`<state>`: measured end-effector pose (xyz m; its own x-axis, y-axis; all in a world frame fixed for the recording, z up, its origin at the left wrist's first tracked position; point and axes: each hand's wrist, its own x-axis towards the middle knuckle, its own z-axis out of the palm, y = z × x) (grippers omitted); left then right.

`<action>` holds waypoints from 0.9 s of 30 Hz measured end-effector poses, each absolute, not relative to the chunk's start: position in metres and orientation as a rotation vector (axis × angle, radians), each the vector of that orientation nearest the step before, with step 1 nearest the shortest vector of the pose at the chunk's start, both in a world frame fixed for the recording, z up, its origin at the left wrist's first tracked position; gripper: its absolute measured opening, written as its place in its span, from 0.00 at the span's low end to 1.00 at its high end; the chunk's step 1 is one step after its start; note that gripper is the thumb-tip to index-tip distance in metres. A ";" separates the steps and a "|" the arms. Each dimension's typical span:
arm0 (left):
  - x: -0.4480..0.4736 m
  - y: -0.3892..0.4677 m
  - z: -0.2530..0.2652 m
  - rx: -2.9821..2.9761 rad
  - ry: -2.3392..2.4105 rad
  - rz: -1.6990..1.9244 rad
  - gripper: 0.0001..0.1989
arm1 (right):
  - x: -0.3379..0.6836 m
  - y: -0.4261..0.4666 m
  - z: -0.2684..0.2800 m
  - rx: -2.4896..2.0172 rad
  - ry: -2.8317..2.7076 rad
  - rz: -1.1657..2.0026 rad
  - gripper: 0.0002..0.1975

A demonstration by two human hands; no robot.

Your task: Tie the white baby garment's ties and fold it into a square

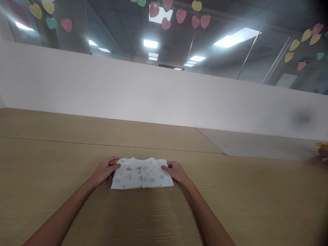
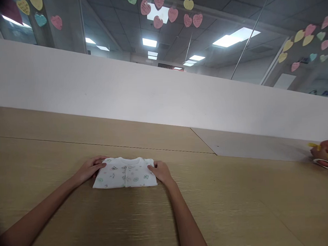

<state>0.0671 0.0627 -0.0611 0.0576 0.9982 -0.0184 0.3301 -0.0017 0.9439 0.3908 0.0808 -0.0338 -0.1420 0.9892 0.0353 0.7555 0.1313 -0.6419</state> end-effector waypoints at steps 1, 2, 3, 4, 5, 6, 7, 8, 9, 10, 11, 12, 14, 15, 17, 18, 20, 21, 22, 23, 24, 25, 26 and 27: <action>0.067 0.063 -0.061 1.474 1.411 0.978 0.27 | 0.391 0.081 -0.034 -1.674 -1.956 0.679 0.16; 0.067 0.062 -0.061 1.472 1.416 0.978 0.27 | 0.391 0.081 -0.034 -1.666 -1.957 0.681 0.16; 0.068 0.062 -0.061 1.468 1.422 0.977 0.27 | 0.391 0.081 -0.034 -1.659 -1.959 0.685 0.16; 0.068 0.062 -0.061 1.464 1.427 0.976 0.27 | 0.391 0.081 -0.035 -1.651 -1.962 0.689 0.15; 0.068 0.062 -0.061 1.461 1.430 0.977 0.27 | 0.391 0.081 -0.035 -1.645 -1.965 0.690 0.15; 0.068 0.062 -0.060 1.457 1.431 0.980 0.27 | 0.392 0.082 -0.036 -1.642 -1.968 0.689 0.15; 0.069 0.061 -0.060 1.453 1.430 0.985 0.27 | 0.392 0.082 -0.037 -1.645 -1.969 0.685 0.15; 0.069 0.061 -0.060 1.449 1.429 0.990 0.27 | 0.393 0.083 -0.038 -1.649 -1.969 0.679 0.15; 0.069 0.061 -0.060 1.443 1.428 0.996 0.27 | 0.393 0.084 -0.039 -1.649 -1.971 0.674 0.15; 0.069 0.061 -0.059 1.439 1.426 0.999 0.27 | 0.394 0.084 -0.040 -1.647 -1.972 0.674 0.15; 0.069 0.061 -0.059 1.437 1.421 1.001 0.27 | 0.394 0.085 -0.041 -1.645 -1.972 0.674 0.15; 0.069 0.061 -0.059 1.437 1.416 1.002 0.27 | 0.394 0.085 -0.041 -1.641 -1.972 0.675 0.15; 0.069 0.061 -0.060 1.439 1.405 1.008 0.27 | 0.394 0.085 -0.041 -1.638 -1.969 0.677 0.15; 0.069 0.061 -0.060 1.441 1.403 1.010 0.27 | 0.394 0.085 -0.041 -1.640 -1.966 0.677 0.15; 0.069 0.062 -0.061 1.444 1.406 1.011 0.27 | 0.393 0.085 -0.040 -1.645 -1.963 0.679 0.15; 0.068 0.062 -0.062 1.443 1.409 1.010 0.27 | 0.393 0.085 -0.040 -1.648 -1.963 0.680 0.15; 0.068 0.062 -0.062 1.443 1.412 1.005 0.27 | 0.393 0.085 -0.039 -1.649 -1.968 0.677 0.15; 0.068 0.062 -0.062 1.446 1.409 1.004 0.27 | 0.393 0.084 -0.039 -1.647 -1.971 0.675 0.15; 0.068 0.062 -0.062 1.451 1.403 1.002 0.27 | 0.393 0.084 -0.039 -1.642 -1.974 0.675 0.15; 0.068 0.062 -0.061 1.454 1.397 1.001 0.27 | 0.393 0.084 -0.039 -1.634 -1.976 0.677 0.15; 0.068 0.062 -0.061 1.454 1.393 1.001 0.27 | 0.393 0.084 -0.039 -1.627 -1.977 0.680 0.15; 0.068 0.062 -0.061 1.450 1.392 1.003 0.27 | 0.393 0.083 -0.038 -1.622 -1.976 0.682 0.15; 0.069 0.061 -0.061 1.443 1.394 1.004 0.27 | 0.393 0.083 -0.038 -1.619 -1.976 0.684 0.15; 0.069 0.061 -0.060 1.438 1.400 1.006 0.27 | 0.392 0.083 -0.038 -1.618 -1.977 0.682 0.15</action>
<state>0.0686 0.0609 -0.0602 0.0424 0.9989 -0.0215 0.2986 0.0079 0.9543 0.3925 0.0825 -0.0380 -0.1753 0.9827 0.0600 0.7366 0.1713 -0.6542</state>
